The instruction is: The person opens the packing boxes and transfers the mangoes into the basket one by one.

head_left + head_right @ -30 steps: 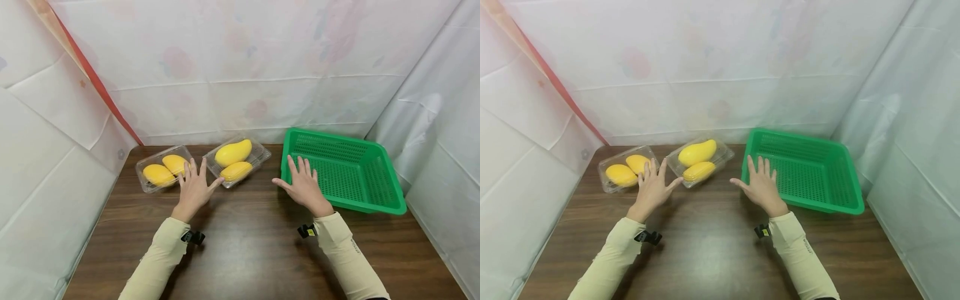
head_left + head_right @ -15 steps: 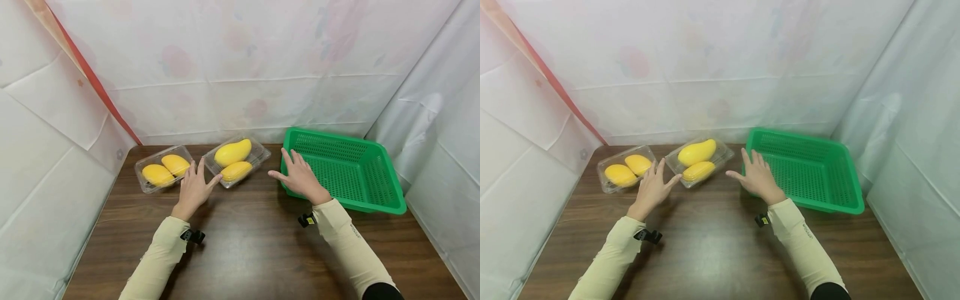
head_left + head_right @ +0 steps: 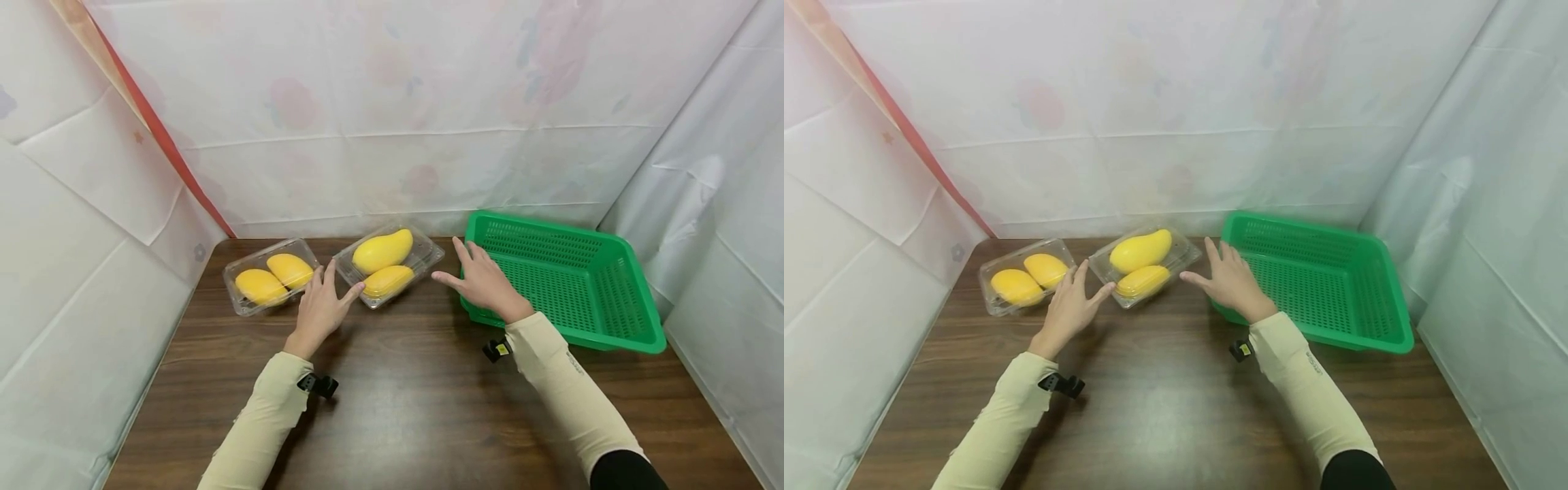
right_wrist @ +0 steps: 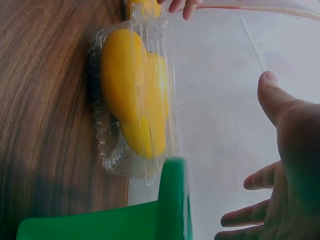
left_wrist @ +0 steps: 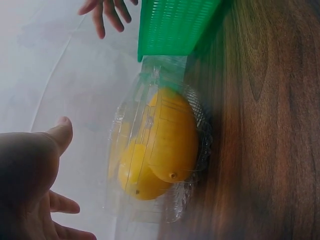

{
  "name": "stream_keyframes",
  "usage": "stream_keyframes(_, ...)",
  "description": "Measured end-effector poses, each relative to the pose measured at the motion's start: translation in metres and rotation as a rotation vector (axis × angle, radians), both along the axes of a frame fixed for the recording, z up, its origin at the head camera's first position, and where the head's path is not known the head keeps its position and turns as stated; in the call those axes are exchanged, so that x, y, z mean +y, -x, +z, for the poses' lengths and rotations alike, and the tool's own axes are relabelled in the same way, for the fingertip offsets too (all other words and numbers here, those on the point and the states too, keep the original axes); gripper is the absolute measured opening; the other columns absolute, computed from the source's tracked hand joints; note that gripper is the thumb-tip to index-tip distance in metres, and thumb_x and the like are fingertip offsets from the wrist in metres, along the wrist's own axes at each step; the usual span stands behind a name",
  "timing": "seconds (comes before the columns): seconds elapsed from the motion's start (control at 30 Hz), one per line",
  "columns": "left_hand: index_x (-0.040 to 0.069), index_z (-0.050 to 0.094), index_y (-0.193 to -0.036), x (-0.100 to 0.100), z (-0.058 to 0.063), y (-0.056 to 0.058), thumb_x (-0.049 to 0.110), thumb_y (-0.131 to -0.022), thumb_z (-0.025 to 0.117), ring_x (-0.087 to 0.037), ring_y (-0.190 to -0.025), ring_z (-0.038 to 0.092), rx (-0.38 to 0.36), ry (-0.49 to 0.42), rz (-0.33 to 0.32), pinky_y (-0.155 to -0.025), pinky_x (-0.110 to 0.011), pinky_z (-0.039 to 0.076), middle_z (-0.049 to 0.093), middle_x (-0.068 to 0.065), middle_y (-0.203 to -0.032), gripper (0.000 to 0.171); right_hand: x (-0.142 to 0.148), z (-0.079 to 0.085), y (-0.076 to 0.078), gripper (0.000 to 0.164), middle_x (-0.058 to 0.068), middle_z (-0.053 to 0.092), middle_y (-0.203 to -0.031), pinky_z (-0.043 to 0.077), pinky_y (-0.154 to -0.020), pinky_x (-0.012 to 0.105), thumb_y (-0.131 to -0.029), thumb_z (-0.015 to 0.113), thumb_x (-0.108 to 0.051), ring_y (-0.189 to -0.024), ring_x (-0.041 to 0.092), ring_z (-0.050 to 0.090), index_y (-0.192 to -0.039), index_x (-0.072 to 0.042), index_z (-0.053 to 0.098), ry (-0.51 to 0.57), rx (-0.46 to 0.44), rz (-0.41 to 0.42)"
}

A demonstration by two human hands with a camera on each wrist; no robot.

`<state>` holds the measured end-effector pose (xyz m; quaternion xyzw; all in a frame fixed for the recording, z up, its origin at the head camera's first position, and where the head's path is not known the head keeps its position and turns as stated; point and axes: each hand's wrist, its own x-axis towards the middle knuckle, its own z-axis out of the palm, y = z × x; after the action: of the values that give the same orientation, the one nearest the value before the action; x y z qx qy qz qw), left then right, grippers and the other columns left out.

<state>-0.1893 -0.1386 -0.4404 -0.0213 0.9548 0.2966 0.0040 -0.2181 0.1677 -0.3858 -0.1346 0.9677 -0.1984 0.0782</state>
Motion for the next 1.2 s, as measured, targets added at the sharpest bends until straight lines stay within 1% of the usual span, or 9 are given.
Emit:
stream_keyframes(0.2, 0.013, 0.017, -0.156, 0.001, 0.0, 0.001, 0.067, -0.091, 0.048, -0.047, -0.143, 0.025, -0.004, -0.04, 0.011, -0.107, -0.067, 0.031, 0.02, -0.024, -0.158, 0.09, -0.005, 0.004, 0.007, 0.096, 0.022, 0.01, -0.162, 0.02, -0.116, 0.064, -0.09, 0.044, -0.071, -0.149, 0.044, 0.012, -0.158, -0.016, 0.004, 0.011, -0.044, 0.004)
stream_keyframes(0.37, 0.014, 0.017, -0.156, 0.0, -0.003, 0.004, 0.065, -0.092, 0.049, -0.045, -0.142, 0.027, -0.006, -0.063, 0.019, -0.106, -0.067, 0.033, 0.022, -0.023, -0.157, 0.088, -0.012, 0.008, 0.015, 0.095, 0.021, 0.01, -0.162, 0.02, -0.116, 0.063, -0.091, 0.043, -0.07, -0.149, 0.042, 0.013, -0.158, -0.017, 0.003, 0.005, -0.074, 0.025)
stream_keyframes(0.57, 0.013, 0.018, -0.156, 0.002, -0.005, 0.007, 0.064, -0.092, 0.05, -0.043, -0.14, 0.03, 0.004, -0.093, 0.023, -0.105, -0.066, 0.034, 0.024, -0.022, -0.156, 0.088, -0.021, 0.008, 0.026, 0.098, 0.019, 0.009, -0.163, 0.022, -0.116, 0.063, -0.088, 0.041, -0.075, -0.15, 0.04, 0.012, -0.158, -0.018, 0.004, 0.011, -0.122, 0.037)
stream_keyframes(0.8, 0.013, 0.016, -0.157, 0.002, -0.008, 0.009, 0.065, -0.092, 0.049, -0.043, -0.139, 0.032, -0.012, -0.108, 0.012, -0.106, -0.065, 0.035, 0.024, -0.022, -0.156, 0.089, -0.034, 0.005, 0.039, 0.095, 0.021, 0.013, -0.162, 0.029, -0.114, 0.061, -0.09, 0.044, -0.071, -0.147, 0.041, 0.021, -0.158, -0.015, 0.006, 0.012, -0.164, 0.043)
stream_keyframes(0.93, 0.014, 0.015, -0.157, 0.0, -0.01, 0.008, 0.065, -0.092, 0.049, -0.045, -0.138, 0.033, -0.028, -0.105, 0.018, -0.105, -0.066, 0.034, 0.022, -0.021, -0.157, 0.089, -0.044, 0.005, 0.043, 0.098, 0.021, 0.011, -0.162, 0.029, -0.114, 0.06, -0.09, 0.047, -0.069, -0.148, 0.041, 0.019, -0.158, -0.013, 0.004, 0.021, -0.198, 0.033)
stream_keyframes(1.2, 0.015, 0.015, -0.157, -0.001, -0.012, 0.009, 0.066, -0.091, 0.049, -0.045, -0.137, 0.034, -0.031, -0.117, 0.027, -0.105, -0.067, 0.034, 0.022, -0.022, -0.156, 0.09, -0.062, 0.004, 0.054, 0.1, 0.021, 0.012, -0.162, 0.029, -0.114, 0.059, -0.088, 0.05, -0.07, -0.148, 0.041, 0.018, -0.158, -0.015, 0.004, 0.008, -0.2, 0.021)
